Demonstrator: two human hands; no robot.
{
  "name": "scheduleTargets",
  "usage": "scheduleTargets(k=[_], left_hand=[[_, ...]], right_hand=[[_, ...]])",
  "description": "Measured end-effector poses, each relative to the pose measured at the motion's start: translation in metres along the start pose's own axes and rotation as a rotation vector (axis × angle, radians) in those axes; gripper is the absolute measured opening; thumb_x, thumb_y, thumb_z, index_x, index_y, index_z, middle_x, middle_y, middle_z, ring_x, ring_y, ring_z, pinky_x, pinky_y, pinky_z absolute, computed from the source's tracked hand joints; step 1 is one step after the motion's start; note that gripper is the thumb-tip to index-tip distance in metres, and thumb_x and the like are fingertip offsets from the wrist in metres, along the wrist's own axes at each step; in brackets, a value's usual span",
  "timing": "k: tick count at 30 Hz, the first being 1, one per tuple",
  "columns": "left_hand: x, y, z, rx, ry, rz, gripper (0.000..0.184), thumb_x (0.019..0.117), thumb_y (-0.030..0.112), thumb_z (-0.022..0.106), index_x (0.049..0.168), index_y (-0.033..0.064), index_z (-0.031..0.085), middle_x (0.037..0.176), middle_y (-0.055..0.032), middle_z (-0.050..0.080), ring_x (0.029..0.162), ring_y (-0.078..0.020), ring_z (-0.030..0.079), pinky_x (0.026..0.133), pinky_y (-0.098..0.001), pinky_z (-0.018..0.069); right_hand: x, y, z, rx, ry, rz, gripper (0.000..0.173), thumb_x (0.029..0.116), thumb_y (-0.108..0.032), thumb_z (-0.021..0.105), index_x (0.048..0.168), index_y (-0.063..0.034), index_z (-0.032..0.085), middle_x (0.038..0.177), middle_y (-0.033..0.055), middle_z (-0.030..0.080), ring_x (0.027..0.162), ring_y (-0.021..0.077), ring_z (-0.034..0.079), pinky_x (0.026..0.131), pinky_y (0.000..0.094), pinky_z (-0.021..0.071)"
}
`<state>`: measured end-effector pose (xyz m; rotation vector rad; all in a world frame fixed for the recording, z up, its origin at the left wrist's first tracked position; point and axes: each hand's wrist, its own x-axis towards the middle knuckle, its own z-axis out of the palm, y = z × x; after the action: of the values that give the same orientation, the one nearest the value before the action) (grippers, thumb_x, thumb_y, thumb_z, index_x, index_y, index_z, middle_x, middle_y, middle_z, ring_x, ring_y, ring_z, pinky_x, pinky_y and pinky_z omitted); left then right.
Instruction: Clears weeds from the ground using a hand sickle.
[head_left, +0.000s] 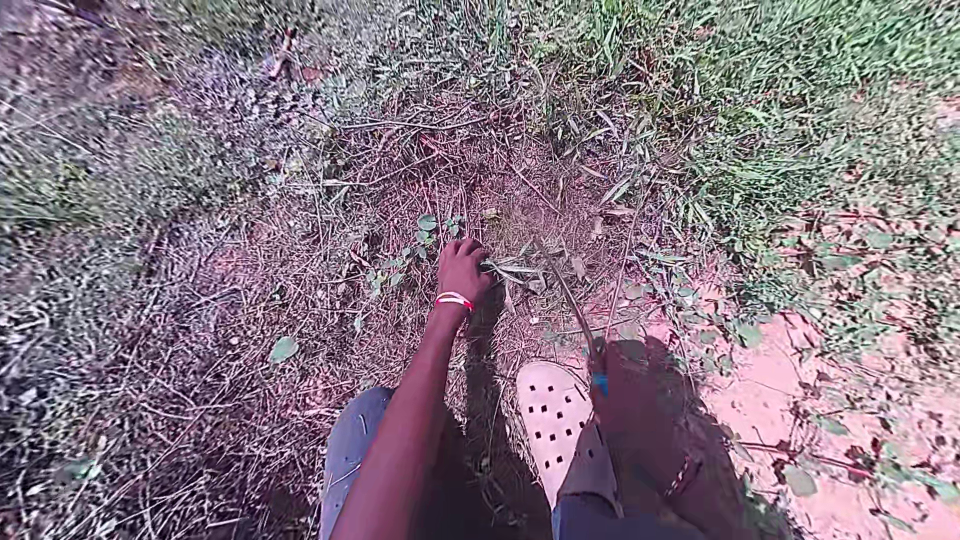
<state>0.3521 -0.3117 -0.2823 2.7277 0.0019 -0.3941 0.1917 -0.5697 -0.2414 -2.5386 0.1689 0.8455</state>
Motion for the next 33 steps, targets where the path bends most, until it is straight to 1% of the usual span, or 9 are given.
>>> scheduleTargets(k=[6,11,13,16,20,24,26,30,33], left_hand=[[-0.004,0.013,0.022,-0.006,-0.051,-0.012,0.037,0.0912,0.012,0.066,0.127,0.0082,0.072,0.152,-0.0168,0.052,0.150,-0.0422,0.032,0.123,-0.0610,0.0191],[-0.013,0.013,0.010,-0.008,-0.063,-0.032,0.037,0.0914,0.009,0.068,0.128,0.0027,0.070,0.152,-0.0161,0.053,0.151,-0.0410,0.032,0.122,-0.0585,0.0230],[-0.017,0.004,0.000,-0.033,-0.087,-0.023,0.036,0.0945,0.010,0.065,0.129,0.0004,0.068,0.152,-0.0172,0.052,0.151,-0.0418,0.032,0.122,-0.0588,0.0255],[-0.020,-0.007,-0.009,-0.132,-0.027,0.014,0.031,0.0989,0.011,0.061,0.125,-0.0049,0.069,0.149,-0.0218,0.054,0.148,-0.0430,0.036,0.124,-0.0561,0.0239],[-0.031,-0.012,0.000,-0.237,0.066,-0.007,0.029,0.0996,0.009,0.060,0.122,-0.0064,0.070,0.147,-0.0230,0.055,0.146,-0.0437,0.038,0.121,-0.0579,0.0271],[-0.032,0.010,-0.013,-0.084,-0.044,-0.065,0.035,0.0958,0.010,0.063,0.128,-0.0021,0.068,0.151,-0.0200,0.052,0.149,-0.0423,0.035,0.120,-0.0592,0.0288],[-0.039,0.023,-0.026,-0.049,-0.018,-0.096,0.037,0.0937,0.011,0.067,0.129,-0.0015,0.067,0.150,-0.0211,0.052,0.146,-0.0434,0.038,0.117,-0.0620,0.0326],[-0.013,0.074,-0.031,-0.225,0.481,0.189,0.049,0.0839,0.009,0.058,0.132,-0.0025,0.061,0.148,-0.0270,0.050,0.136,-0.0488,0.047,0.106,-0.0662,0.0399],[0.013,0.111,-0.012,-0.332,0.384,0.197,0.055,0.0932,0.020,0.059,0.144,-0.0022,0.053,0.156,-0.0264,0.042,0.136,-0.0457,0.049,0.107,-0.0620,0.0443]], right_hand=[[-0.076,0.055,0.019,0.205,-0.002,-0.042,0.055,0.0948,-0.016,0.064,0.136,0.0171,0.049,0.085,0.0316,0.069,0.079,0.0503,0.070,0.074,0.0645,0.0538],[-0.029,0.034,-0.006,0.221,0.575,-0.304,0.043,0.0873,-0.020,0.059,0.116,0.0121,0.062,0.062,0.0127,0.062,0.050,0.0267,0.061,0.047,0.0440,0.0511],[-0.003,0.021,-0.036,0.280,0.677,-0.303,0.047,0.0894,-0.019,0.056,0.124,0.0137,0.057,0.068,0.0141,0.063,0.055,0.0260,0.062,0.051,0.0442,0.0516],[0.042,0.006,-0.084,0.402,0.495,-0.109,0.055,0.0966,-0.015,0.056,0.147,0.0049,0.043,0.096,0.0232,0.066,0.082,0.0334,0.066,0.074,0.0521,0.0519],[0.064,0.017,-0.042,0.278,0.136,0.141,0.060,0.1031,-0.019,0.056,0.154,0.0015,0.031,0.116,0.0287,0.065,0.105,0.0413,0.067,0.092,0.0571,0.0515],[0.000,0.059,0.033,0.395,0.385,-0.009,0.060,0.0950,-0.017,0.062,0.140,0.0171,0.042,0.094,0.0277,0.067,0.079,0.0373,0.069,0.074,0.0551,0.0564],[-0.021,0.051,0.023,0.442,0.301,0.045,0.056,0.0960,-0.016,0.060,0.139,0.0157,0.043,0.094,0.0265,0.065,0.080,0.0354,0.067,0.074,0.0540,0.0550],[-0.007,0.044,-0.006,0.307,0.253,0.061,0.054,0.0990,-0.015,0.059,0.143,0.0124,0.044,0.086,0.0251,0.068,0.075,0.0393,0.068,0.071,0.0568,0.0549],[0.020,0.030,-0.032,0.257,0.390,0.017,0.049,0.0991,-0.015,0.058,0.139,0.0105,0.046,0.088,0.0245,0.068,0.079,0.0402,0.069,0.073,0.0577,0.0548]])
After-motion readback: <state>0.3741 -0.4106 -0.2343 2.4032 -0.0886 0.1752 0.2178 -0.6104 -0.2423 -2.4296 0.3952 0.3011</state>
